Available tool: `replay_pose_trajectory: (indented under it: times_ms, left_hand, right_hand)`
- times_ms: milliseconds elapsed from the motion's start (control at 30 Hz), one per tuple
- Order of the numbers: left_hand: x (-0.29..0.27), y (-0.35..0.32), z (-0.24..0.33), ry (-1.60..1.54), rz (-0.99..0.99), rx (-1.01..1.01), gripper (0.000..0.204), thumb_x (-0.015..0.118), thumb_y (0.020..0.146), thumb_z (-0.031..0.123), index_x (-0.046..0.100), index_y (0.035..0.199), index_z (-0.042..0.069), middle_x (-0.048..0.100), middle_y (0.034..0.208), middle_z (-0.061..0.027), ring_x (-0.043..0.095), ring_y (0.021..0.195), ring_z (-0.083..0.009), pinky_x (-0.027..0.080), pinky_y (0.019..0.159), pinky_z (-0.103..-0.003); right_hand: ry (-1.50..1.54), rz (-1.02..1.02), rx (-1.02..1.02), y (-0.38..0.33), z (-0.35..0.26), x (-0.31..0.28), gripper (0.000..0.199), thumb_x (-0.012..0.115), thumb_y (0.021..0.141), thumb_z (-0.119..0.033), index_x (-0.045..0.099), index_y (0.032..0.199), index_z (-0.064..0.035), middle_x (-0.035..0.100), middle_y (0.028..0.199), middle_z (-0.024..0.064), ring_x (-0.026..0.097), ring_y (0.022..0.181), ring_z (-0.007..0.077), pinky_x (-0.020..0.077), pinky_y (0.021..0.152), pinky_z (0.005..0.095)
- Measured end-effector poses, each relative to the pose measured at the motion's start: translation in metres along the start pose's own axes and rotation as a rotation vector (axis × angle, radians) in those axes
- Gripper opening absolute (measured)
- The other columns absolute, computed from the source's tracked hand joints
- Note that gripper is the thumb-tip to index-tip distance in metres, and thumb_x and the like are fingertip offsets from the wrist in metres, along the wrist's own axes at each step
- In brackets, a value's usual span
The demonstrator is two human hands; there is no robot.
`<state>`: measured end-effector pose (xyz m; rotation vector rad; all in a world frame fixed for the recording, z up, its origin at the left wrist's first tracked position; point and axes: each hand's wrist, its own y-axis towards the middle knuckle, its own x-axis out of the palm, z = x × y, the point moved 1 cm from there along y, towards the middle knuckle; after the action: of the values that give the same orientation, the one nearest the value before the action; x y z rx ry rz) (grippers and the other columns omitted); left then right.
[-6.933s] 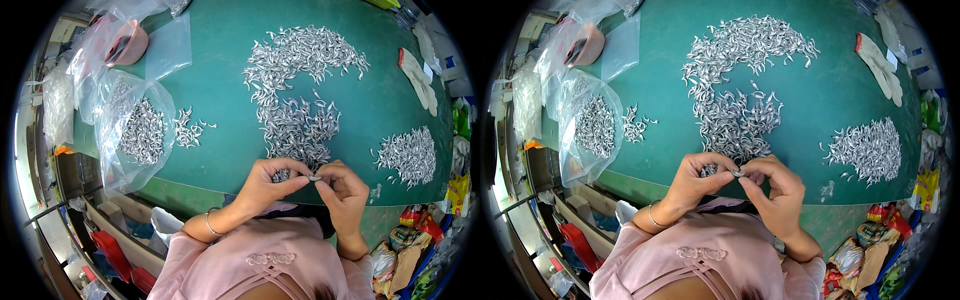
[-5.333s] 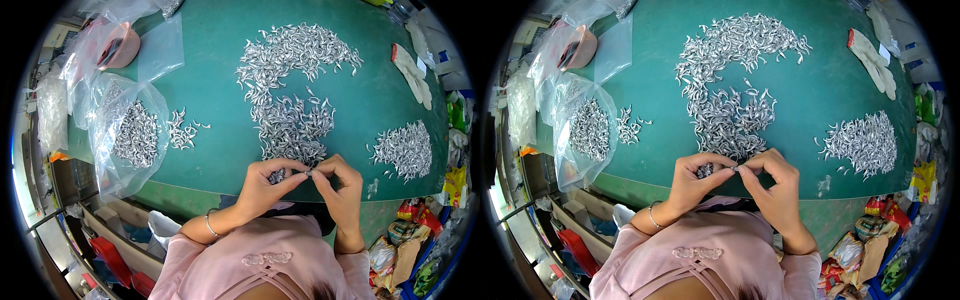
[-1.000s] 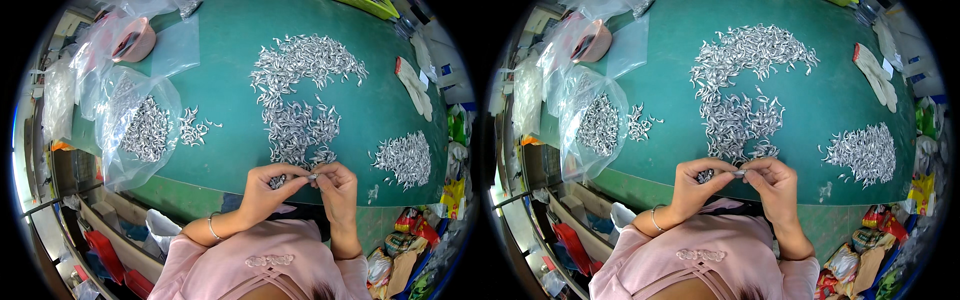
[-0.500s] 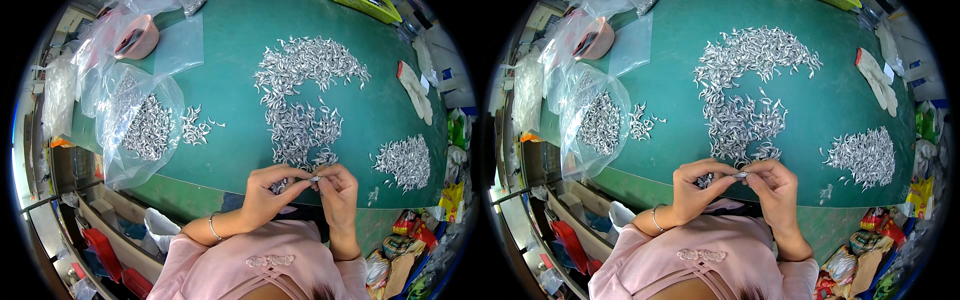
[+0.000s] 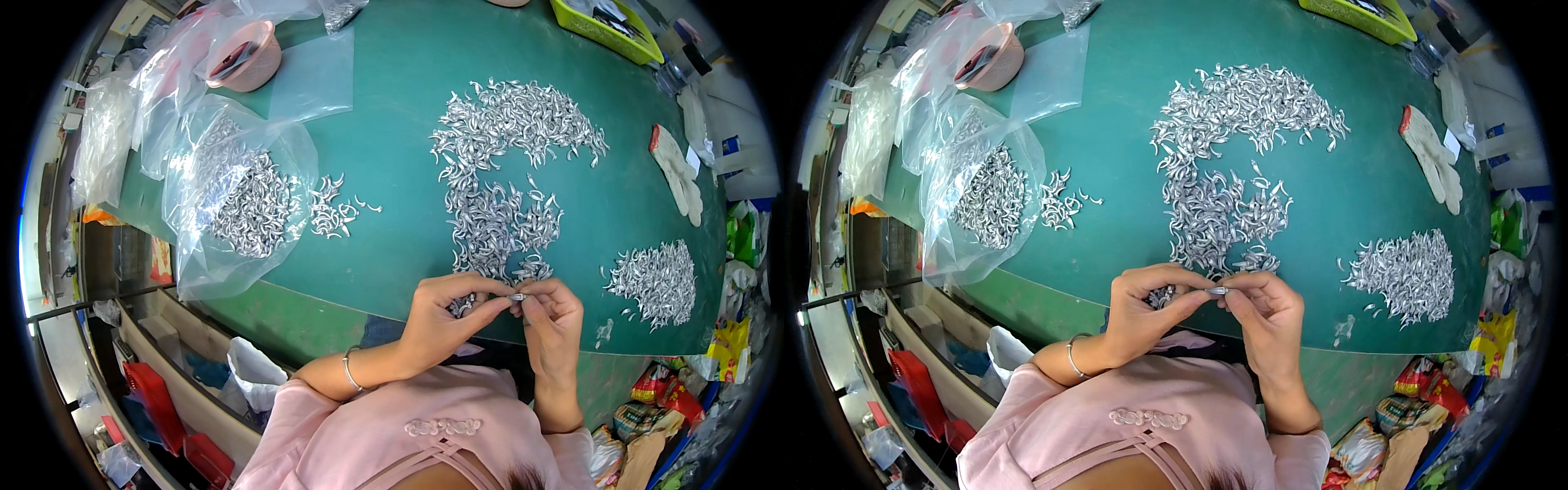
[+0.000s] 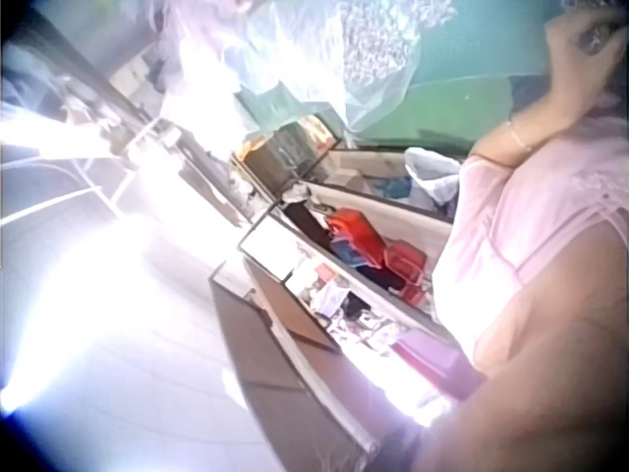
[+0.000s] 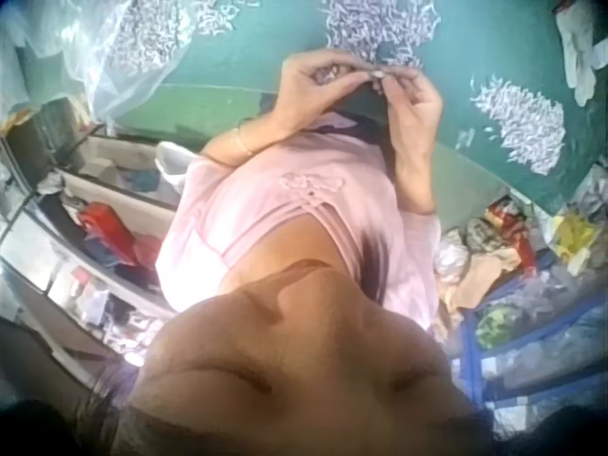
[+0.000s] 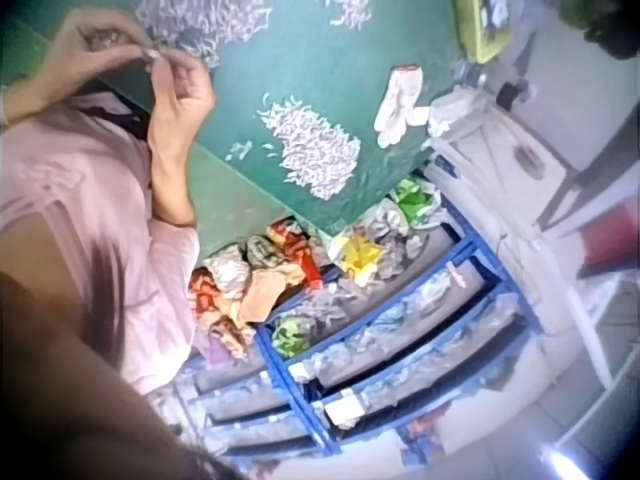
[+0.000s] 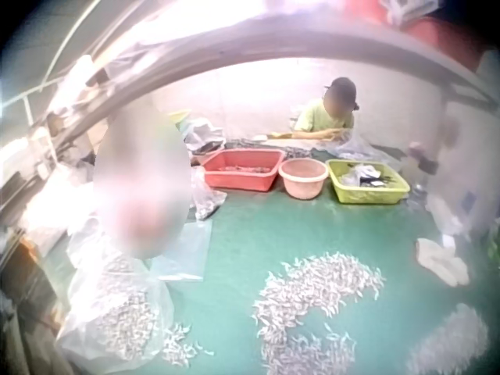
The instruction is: The person repeatedly picks up small silver metal pieces from a green table and joins them by hand, placing the assembled units into a growing pile. The hands work continuously, handling the parts one at a time without visible tools.
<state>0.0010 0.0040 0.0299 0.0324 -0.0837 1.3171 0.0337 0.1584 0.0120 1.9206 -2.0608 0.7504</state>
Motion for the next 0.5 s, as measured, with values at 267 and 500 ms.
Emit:
replay_pose_trajectory:
  times_ms: [267, 500]
  left_hand:
    - [-0.003, -0.001, 0.004, -0.006, 0.002, 0.019, 0.012, 0.066, 0.075, -0.001, 0.068, 0.086, 0.000, 0.062, 0.070, -0.0043, 0.046, 0.058, -0.0063, 0.038, 0.054, -0.021]
    - [0.000, -0.001, 0.004, -0.049, 0.006, -0.047, 0.012, 0.067, 0.076, 0.000, 0.068, 0.087, -0.001, 0.060, 0.069, -0.0008, 0.047, 0.060, -0.0044, 0.039, 0.055, -0.019]
  right_hand:
    - [0.058, -0.011, 0.008, 0.000, 0.000, 0.005, 0.013, 0.060, 0.084, -0.002, 0.058, 0.095, 0.0044, 0.063, 0.092, 0.0122, 0.060, 0.081, 0.0150, 0.0477, 0.075, 0.0263]
    - [-0.083, 0.010, -0.194, -0.002, -0.005, 0.013, 0.010, 0.057, 0.083, 0.004, 0.057, 0.094, 0.0055, 0.061, 0.091, 0.0136, 0.059, 0.083, 0.0164, 0.0471, 0.077, 0.0277]
